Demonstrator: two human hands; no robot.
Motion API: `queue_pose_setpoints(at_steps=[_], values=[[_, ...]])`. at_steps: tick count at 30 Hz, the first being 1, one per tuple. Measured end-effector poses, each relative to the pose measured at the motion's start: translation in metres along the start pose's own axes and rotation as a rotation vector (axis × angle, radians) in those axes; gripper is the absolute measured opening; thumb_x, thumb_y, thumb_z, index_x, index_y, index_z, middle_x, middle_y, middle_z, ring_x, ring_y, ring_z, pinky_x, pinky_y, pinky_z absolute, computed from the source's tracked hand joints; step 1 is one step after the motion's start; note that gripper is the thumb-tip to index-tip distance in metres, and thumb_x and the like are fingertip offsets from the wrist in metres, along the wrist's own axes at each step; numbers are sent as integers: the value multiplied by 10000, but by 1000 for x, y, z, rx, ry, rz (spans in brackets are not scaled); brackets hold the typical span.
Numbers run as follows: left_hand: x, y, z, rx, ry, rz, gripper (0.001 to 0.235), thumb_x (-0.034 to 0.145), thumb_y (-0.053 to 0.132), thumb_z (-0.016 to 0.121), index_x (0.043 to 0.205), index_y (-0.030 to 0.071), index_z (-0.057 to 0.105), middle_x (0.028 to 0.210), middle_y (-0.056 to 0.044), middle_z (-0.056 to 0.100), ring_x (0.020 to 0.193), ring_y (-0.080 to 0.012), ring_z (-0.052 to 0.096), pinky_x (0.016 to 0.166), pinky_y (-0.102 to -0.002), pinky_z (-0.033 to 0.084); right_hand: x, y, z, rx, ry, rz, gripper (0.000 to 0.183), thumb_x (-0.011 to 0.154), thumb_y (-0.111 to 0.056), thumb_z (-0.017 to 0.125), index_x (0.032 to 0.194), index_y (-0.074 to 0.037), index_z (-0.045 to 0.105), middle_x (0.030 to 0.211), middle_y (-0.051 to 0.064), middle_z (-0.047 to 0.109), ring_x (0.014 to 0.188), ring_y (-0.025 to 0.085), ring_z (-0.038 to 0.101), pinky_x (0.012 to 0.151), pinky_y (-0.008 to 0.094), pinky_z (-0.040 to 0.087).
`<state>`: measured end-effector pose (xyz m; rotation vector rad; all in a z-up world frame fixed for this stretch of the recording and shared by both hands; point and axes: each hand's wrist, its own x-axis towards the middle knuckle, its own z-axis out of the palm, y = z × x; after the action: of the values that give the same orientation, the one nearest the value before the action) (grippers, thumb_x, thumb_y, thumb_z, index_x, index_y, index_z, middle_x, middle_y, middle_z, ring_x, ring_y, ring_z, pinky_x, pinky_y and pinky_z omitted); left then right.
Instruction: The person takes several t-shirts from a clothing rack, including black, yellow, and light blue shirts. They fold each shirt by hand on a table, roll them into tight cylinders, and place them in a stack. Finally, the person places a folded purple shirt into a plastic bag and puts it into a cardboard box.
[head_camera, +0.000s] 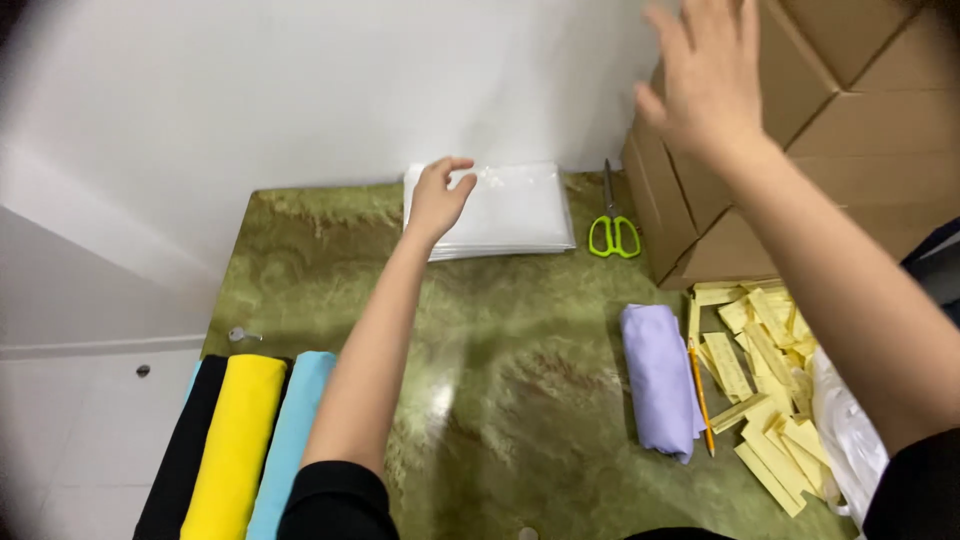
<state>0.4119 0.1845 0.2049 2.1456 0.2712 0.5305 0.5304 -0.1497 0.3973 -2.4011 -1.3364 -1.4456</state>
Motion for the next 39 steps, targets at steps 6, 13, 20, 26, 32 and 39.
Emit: queue_pose_setpoints(at_steps=[6,13,20,26,32,39], values=[[-45,-248,64,37,102,-521,559,921,451,766,1368,119,719,1398,-214,683,1357,-391,618,1142,-509,470,-132,-94,178,740,-733,597,772,933,-198,814,1581,59,482,1554,353,503,1486,512,436,1203,655,319],[-64,-270,39,-160,121,-596,725,937,303,760,1550,-3,522,1669,-331,347,1564,-459,331,1310,-544,267,-235,-140,266,906,-1041,1174,815,890,-414,813,1550,-11,556,1504,224,610,1309,385,623,1010,521,557],[-73,-252,41,80,163,-702,517,1013,320,618,1469,79,653,1470,-195,634,1410,-367,578,1199,-491,441,-236,-162,271,1057,-819,1461,535,985,-137,731,1420,144,596,1355,400,619,1063,489,710,780,563,640],[-79,-244,40,140,205,-767,499,1012,410,630,1382,89,721,1350,-161,713,1313,-358,656,1127,-488,501,-251,-165,277,776,-801,1263,442,1024,-346,753,1386,-93,725,1245,176,753,1084,368,728,860,514,647],[-75,-213,38,207,321,-620,422,1042,281,604,1373,48,720,1439,-208,646,1297,-438,647,1074,-534,534,-231,-178,256,625,-883,1163,514,1028,-481,677,1433,-167,723,1358,165,731,1265,420,660,1097,542,521],[-72,-153,24,259,279,-626,482,1107,462,516,1300,88,752,1349,-158,692,1234,-405,694,1005,-543,578,-232,-177,259,734,-764,1297,527,1032,-326,729,1448,-7,678,1363,263,678,1141,410,712,942,521,602]])
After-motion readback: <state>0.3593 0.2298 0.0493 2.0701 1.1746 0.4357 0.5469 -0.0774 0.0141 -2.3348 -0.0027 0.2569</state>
